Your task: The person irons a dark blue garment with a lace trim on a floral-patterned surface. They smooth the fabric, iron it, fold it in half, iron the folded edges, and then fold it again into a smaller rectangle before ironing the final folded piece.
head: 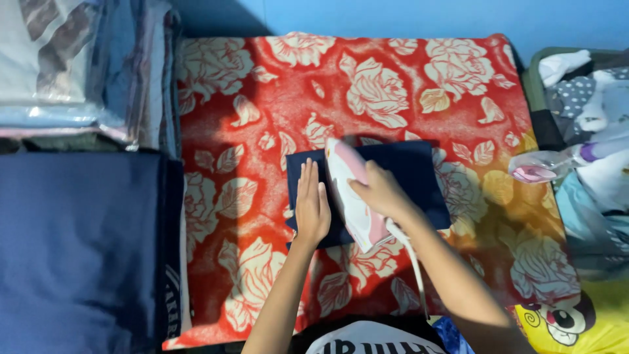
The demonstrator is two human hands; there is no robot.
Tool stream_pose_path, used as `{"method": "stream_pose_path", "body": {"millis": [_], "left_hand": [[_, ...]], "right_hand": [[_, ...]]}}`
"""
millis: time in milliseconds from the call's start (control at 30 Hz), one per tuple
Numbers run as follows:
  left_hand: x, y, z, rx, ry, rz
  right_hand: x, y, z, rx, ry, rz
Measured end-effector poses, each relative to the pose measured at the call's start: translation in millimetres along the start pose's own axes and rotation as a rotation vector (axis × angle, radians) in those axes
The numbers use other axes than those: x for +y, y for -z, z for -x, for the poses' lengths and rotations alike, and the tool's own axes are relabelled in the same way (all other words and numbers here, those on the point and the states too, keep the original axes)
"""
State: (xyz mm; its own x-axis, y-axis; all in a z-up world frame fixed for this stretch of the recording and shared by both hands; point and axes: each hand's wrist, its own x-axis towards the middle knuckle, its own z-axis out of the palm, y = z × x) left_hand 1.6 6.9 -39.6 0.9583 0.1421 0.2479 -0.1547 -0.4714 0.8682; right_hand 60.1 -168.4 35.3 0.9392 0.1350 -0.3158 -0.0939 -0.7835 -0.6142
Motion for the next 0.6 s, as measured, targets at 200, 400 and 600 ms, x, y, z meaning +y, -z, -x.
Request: {"method": "stream_pose_path", "body": {"millis": [200,400,600], "left_hand": [[-31.9,-32.2,-1.1,-0.217,0.076,-0.224],[-37.4,-40.6,0.0,-0.263,0.085,-0.473],[-31.7,-40.1,-2.0,-0.297,0.097,-0.525]], "right_hand": [[24.9,-10.1,-17.9,-0.095,-0.163,0.171],[90.4,20.5,-19.2,0.008,-0.264,0.297],[169.7,83.2,-13.8,0.298,-0.27,0.387]]}}
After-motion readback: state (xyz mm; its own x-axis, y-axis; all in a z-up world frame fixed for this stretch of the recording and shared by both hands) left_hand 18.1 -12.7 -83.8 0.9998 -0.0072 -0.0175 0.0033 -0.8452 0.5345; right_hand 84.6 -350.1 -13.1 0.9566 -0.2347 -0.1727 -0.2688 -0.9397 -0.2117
